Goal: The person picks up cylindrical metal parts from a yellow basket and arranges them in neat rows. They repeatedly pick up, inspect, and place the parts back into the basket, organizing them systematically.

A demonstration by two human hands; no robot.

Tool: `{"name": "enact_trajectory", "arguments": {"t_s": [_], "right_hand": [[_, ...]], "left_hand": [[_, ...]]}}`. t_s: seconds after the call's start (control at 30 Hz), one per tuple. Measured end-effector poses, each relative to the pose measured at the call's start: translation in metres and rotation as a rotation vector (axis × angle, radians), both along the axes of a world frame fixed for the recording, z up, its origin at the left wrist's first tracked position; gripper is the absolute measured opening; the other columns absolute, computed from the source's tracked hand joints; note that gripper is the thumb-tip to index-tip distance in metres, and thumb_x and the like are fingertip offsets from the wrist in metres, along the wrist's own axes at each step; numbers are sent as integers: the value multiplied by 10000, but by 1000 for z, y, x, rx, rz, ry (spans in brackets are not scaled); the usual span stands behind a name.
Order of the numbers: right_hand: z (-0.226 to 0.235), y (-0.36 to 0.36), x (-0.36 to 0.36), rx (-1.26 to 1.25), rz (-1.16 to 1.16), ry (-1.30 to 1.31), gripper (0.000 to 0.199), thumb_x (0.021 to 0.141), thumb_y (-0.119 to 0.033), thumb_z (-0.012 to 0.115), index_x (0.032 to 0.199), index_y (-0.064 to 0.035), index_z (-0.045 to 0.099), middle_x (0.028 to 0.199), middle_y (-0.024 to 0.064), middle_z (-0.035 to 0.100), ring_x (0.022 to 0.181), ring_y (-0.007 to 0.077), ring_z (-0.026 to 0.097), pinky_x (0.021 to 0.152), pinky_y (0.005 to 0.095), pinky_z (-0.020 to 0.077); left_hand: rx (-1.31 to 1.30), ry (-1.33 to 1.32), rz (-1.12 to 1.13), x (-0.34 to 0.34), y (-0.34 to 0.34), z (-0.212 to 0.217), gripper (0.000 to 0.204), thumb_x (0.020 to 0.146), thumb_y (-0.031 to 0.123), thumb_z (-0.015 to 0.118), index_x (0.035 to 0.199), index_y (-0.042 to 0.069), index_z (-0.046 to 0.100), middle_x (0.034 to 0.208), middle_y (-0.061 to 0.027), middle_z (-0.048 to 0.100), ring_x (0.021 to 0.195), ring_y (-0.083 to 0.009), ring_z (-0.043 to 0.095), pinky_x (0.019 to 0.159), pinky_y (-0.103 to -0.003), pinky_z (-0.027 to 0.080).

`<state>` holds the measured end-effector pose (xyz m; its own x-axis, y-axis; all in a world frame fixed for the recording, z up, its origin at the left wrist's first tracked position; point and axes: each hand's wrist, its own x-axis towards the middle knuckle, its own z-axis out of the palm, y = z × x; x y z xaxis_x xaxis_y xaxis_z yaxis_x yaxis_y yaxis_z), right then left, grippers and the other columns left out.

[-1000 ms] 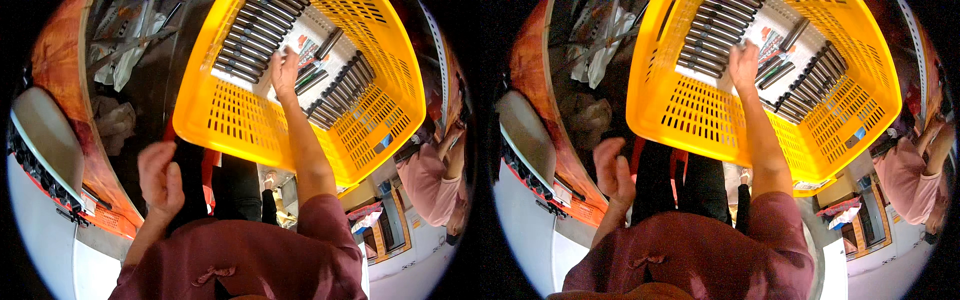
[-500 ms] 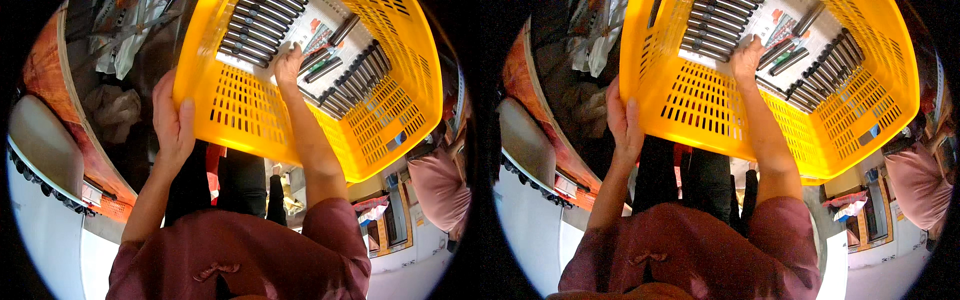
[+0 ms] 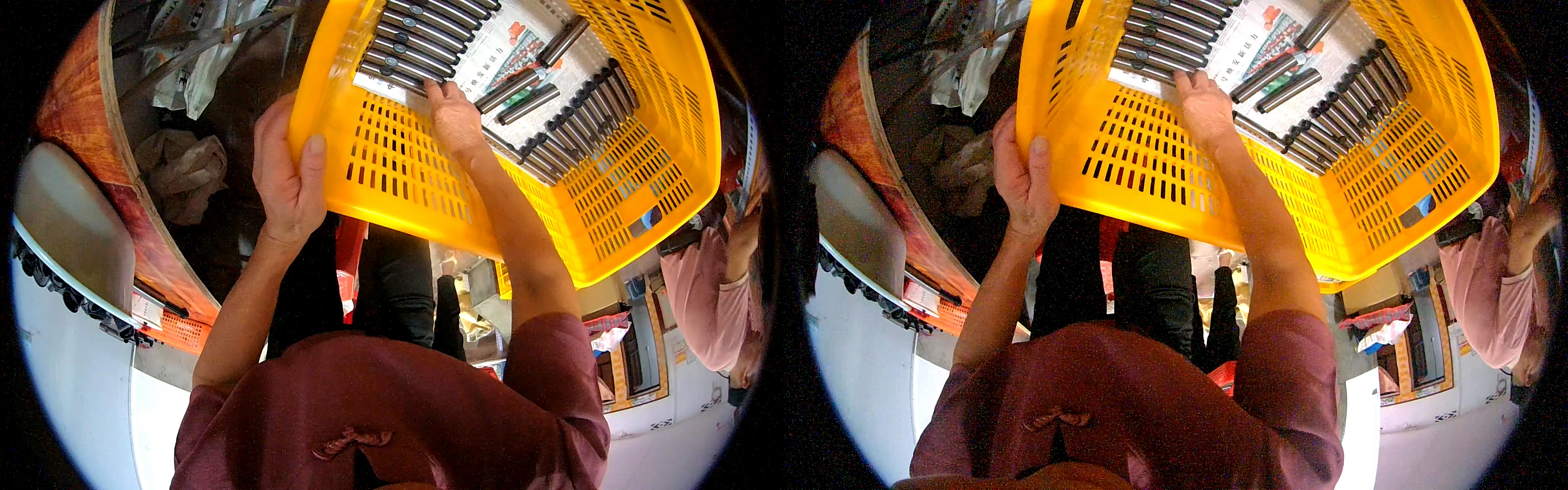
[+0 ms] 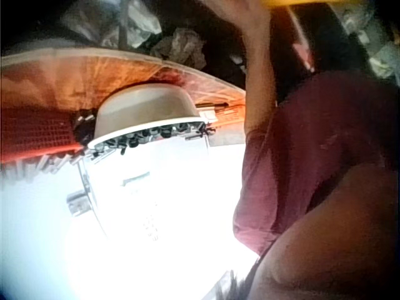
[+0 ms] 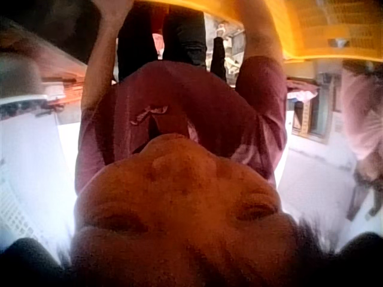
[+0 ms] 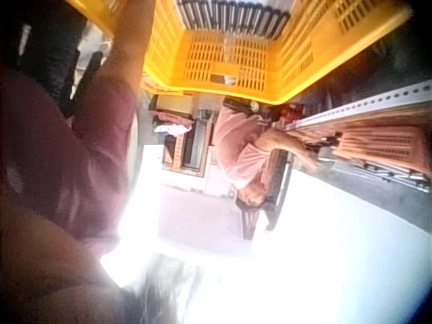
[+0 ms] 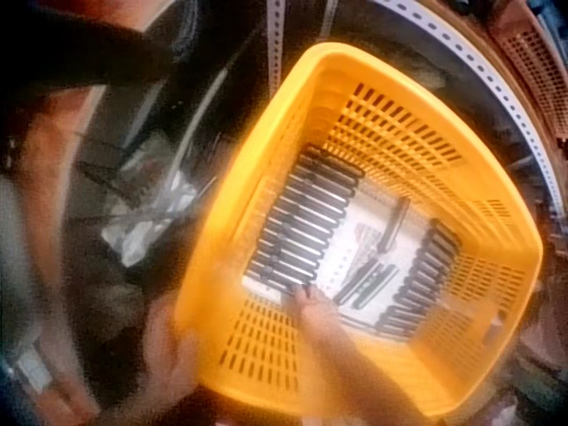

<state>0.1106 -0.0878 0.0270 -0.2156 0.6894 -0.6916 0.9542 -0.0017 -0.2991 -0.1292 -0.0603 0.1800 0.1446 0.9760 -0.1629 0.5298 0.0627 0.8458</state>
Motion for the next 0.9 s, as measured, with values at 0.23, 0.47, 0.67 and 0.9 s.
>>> {"name": "enact_trajectory", "arguments": {"t_s": [0.23,0.47,0.67,0.9], "right_hand": [[-5,5,-13,-74,-66,11,640,833,-92,642,1412,-59,373,1168,179,547,1054,317,607,857,399,536],[1,26,-17,20,-183,24,731,805,-169,702,1432,-55,343,1116,197,572,969,315,649,750,410,562],[-18,33,-21,34,-220,-14,853,782,-236,740,1465,-31,272,1118,199,578,949,301,663,717,404,563],[-4,39,-27,53,-219,-28,713,867,-199,610,1473,-41,269,1107,196,599,906,297,674,665,406,564]], "left_hand": [[81,-38,69,4,-1,-5,365,972,182,515,1252,-53,515,1237,-198,535,1149,-299,501,995,-396,391],[102,7,41,3,0,-4,362,967,178,526,1242,-57,518,1229,-200,535,1119,-288,521,970,-378,416],[95,-19,62,4,1,-4,346,967,169,524,1230,-56,521,1218,-203,537,1110,-284,530,959,-373,427],[79,-38,94,4,-2,-5,337,959,153,534,1223,-57,526,1209,-204,546,1090,-293,547,952,-376,433]]}}
